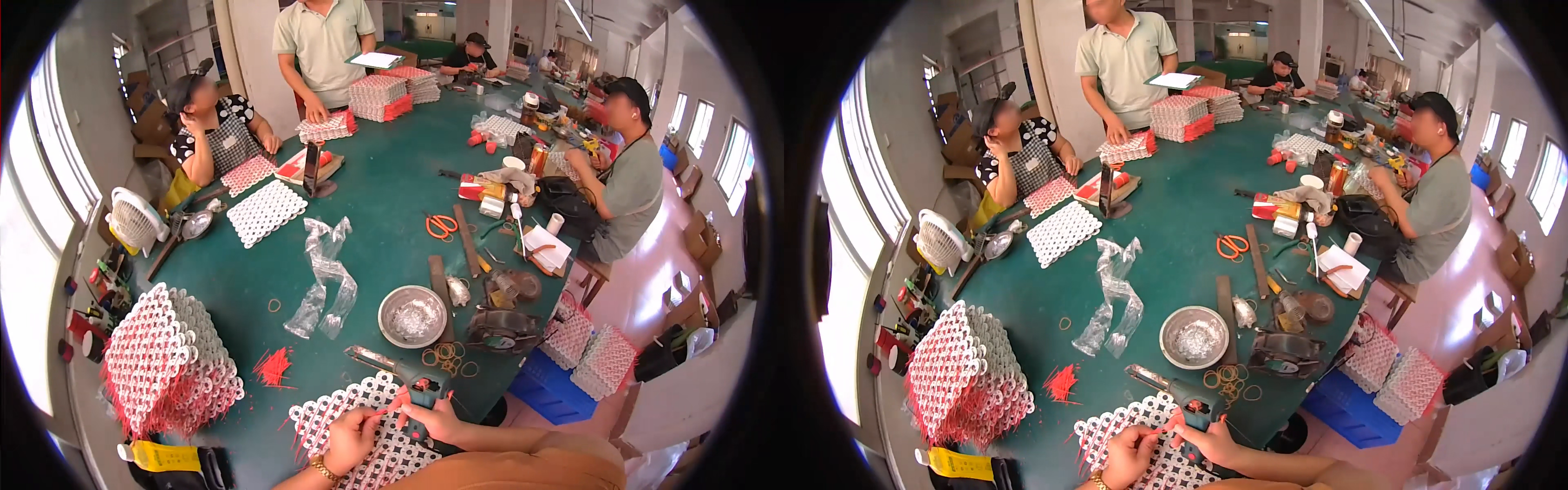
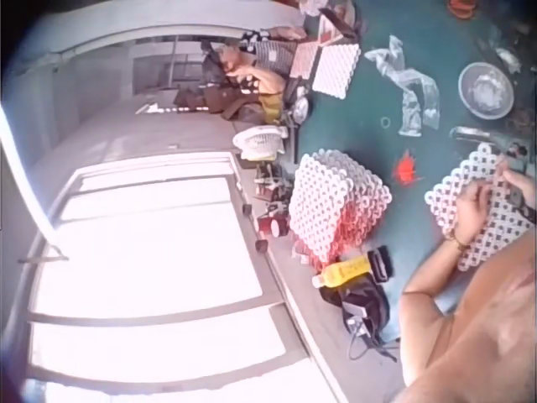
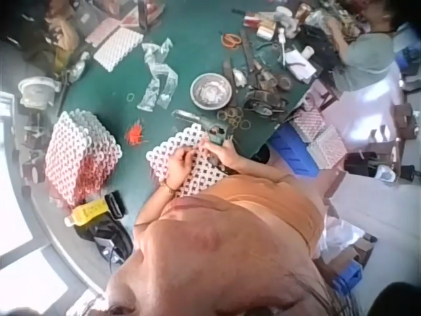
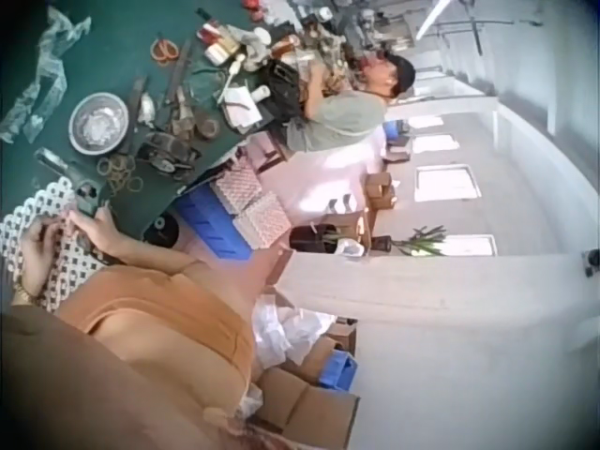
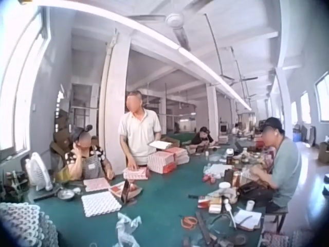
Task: The person inserts wires into a sheet of circular circuit boards and solders them using a soldering iron.
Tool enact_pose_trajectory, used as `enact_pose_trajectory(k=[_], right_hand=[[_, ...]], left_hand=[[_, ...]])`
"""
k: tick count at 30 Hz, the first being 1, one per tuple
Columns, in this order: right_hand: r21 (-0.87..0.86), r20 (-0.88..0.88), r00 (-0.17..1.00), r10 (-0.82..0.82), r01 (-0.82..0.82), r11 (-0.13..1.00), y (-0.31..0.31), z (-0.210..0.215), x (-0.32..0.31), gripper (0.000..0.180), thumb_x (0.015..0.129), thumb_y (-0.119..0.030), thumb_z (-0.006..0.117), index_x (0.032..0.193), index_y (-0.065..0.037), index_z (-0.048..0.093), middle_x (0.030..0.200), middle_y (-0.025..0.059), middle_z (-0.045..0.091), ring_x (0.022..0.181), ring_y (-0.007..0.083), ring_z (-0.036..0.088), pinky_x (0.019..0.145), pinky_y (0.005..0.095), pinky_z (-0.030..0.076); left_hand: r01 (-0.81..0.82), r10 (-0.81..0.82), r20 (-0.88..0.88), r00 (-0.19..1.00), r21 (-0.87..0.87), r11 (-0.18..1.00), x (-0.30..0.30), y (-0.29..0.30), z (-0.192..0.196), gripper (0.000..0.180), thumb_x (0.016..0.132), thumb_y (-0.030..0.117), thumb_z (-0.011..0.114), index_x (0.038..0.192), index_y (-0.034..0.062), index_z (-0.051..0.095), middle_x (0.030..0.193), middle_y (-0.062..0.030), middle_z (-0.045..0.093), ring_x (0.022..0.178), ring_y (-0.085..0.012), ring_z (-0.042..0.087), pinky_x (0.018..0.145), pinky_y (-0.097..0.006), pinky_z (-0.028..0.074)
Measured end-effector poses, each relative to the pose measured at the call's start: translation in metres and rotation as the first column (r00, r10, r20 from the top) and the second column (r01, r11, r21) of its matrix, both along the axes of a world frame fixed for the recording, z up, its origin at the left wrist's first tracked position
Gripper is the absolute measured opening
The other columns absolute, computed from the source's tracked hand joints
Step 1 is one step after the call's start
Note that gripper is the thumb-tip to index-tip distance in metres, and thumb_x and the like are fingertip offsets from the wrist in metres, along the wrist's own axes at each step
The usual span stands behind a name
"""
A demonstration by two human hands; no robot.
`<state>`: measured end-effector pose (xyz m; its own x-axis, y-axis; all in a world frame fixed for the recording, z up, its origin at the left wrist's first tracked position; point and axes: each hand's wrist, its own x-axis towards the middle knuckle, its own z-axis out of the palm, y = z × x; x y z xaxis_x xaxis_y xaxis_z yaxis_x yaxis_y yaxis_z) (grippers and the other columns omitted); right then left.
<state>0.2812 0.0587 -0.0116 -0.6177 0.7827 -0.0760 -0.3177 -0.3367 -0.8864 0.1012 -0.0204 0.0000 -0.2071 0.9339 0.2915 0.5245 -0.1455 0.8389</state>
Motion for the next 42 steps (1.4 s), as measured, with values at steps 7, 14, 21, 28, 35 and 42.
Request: enact_pose_trajectory(k=[7, 14, 21, 28, 35, 42], right_hand=[[-0.076, -0.043, 0.998, -0.045, 0.042, 0.996, 0.003, -0.003, 0.002, 0.030, 0.092, -0.010, 0.059, 0.120, -0.002, 0.051, 0.103, 0.0164, 0.063, 0.073, 0.0211, 0.066, 0.067, 0.0347, 0.054], [-0.216, -0.234, 0.966, -0.112, 0.061, 0.975, 0.008, -0.001, 0.005, 0.035, 0.088, -0.014, 0.062, 0.119, -0.003, 0.051, 0.098, 0.0171, 0.062, 0.070, 0.0243, 0.065, 0.064, 0.0357, 0.053], [-0.204, -0.396, 0.910, -0.125, 0.046, 0.978, 0.005, 0.003, 0.008, 0.034, 0.093, -0.021, 0.060, 0.120, -0.003, 0.051, 0.094, 0.0181, 0.062, 0.067, 0.0253, 0.064, 0.062, 0.0359, 0.051], [-0.105, -0.233, 0.972, -0.041, 0.016, 0.994, -0.001, 0.031, 0.026, 0.038, 0.093, -0.026, 0.061, 0.119, -0.002, 0.048, 0.084, 0.0139, 0.061, 0.063, 0.0214, 0.062, 0.060, 0.0311, 0.049], [0.058, -0.112, 0.986, -0.122, 0.129, 0.990, 0.006, 0.034, 0.057, 0.046, 0.090, -0.026, 0.062, 0.124, 0.000, 0.044, 0.084, 0.0163, 0.058, 0.059, 0.0203, 0.059, 0.056, 0.0299, 0.048], [0.138, -0.064, 0.995, -0.070, 0.078, 0.987, 0.009, 0.028, 0.067, 0.043, 0.090, -0.018, 0.062, 0.126, -0.001, 0.046, 0.084, 0.0120, 0.057, 0.062, 0.0177, 0.057, 0.056, 0.0294, 0.047]], left_hand=[[-0.024, 0.033, 0.098, 0.995, -0.096, 0.995, 0.000, -0.002, -0.006, 0.009, 0.088, 0.010, 0.068, 0.089, 0.0019, 0.067, 0.068, -0.0100, 0.064, 0.056, -0.0175, 0.060, 0.052, -0.029, 0.048], [0.006, 0.011, 0.171, 0.985, -0.103, 0.995, -0.001, -0.001, -0.010, 0.010, 0.092, 0.008, 0.066, 0.088, -0.0006, 0.062, 0.067, -0.0012, 0.063, 0.059, -0.0052, 0.055, 0.054, -0.022, 0.046], [0.022, -0.010, 0.115, 0.993, -0.103, 0.994, -0.003, -0.008, -0.011, 0.010, 0.088, 0.007, 0.067, 0.083, 0.0013, 0.061, 0.067, -0.0099, 0.065, 0.057, -0.0187, 0.063, 0.053, -0.030, 0.049], [0.129, -0.104, -0.280, 0.954, 0.072, 0.989, 0.001, 0.003, -0.002, 0.009, 0.084, 0.002, 0.065, 0.081, 0.0020, 0.057, 0.067, -0.0154, 0.060, 0.058, -0.0352, 0.058, 0.053, -0.042, 0.046], [0.071, -0.071, -0.151, 0.986, -0.008, 0.997, -0.002, -0.002, 0.019, 0.007, 0.084, 0.001, 0.065, 0.083, 0.0028, 0.058, 0.070, -0.0142, 0.059, 0.060, -0.0335, 0.058, 0.055, -0.041, 0.045], [-0.067, 0.148, -0.432, 0.890, 0.197, 0.978, -0.036, 0.011, 0.035, 0.007, 0.080, 0.002, 0.069, 0.084, 0.0056, 0.065, 0.069, -0.0083, 0.062, 0.065, -0.0249, 0.056, 0.066, -0.036, 0.042]])
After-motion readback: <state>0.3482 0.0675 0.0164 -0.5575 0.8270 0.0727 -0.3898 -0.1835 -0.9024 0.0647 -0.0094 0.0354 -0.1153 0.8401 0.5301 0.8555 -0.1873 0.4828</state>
